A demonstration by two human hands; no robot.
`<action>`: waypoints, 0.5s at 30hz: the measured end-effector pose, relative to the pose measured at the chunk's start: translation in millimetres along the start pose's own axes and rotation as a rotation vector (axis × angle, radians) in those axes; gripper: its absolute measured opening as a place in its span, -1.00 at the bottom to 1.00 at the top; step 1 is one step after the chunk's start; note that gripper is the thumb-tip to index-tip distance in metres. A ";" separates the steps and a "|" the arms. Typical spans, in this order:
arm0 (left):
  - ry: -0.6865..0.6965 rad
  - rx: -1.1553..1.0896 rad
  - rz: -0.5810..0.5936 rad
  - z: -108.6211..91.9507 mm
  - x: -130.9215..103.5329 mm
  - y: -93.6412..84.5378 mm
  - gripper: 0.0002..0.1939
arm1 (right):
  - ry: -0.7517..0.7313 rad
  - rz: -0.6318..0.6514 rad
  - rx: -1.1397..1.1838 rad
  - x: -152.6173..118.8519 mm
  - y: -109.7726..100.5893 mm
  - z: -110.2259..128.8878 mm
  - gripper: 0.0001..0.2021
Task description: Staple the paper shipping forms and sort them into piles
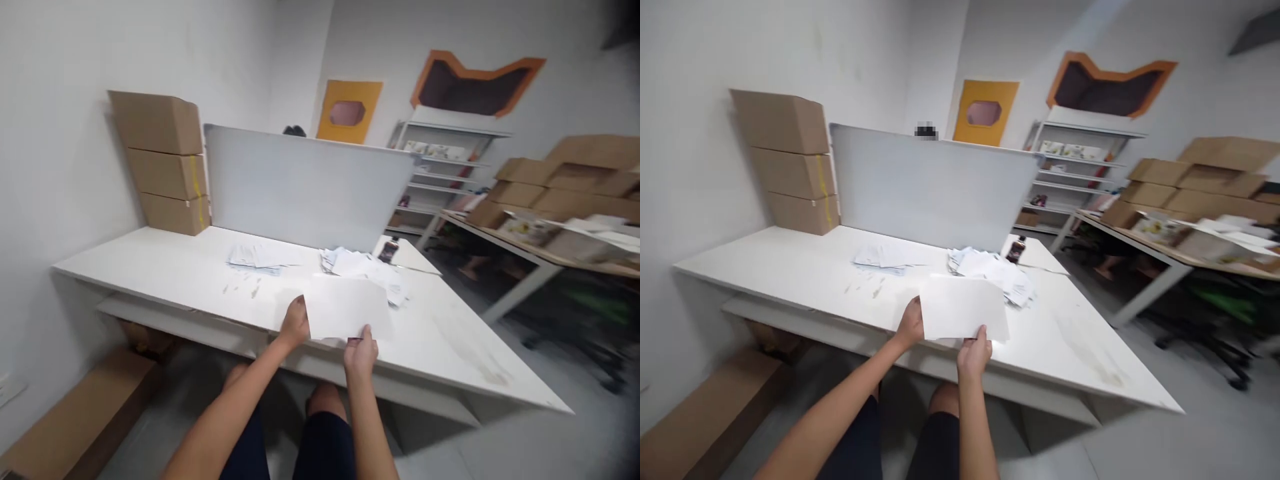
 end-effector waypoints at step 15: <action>-0.290 -0.194 -0.185 30.5 -77.4 28.7 -0.58 | 0.183 -0.033 -0.093 -40.8 -75.0 21.1 -0.51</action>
Point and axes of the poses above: each hand's wrist, its own x-axis towards the middle knuckle, its own y-axis out of the palm, z = x × y, the point moved 6 cm from there along x, towards the middle knuckle, and after that the axes turned 5 degrees about z, right-handed, at the moved point
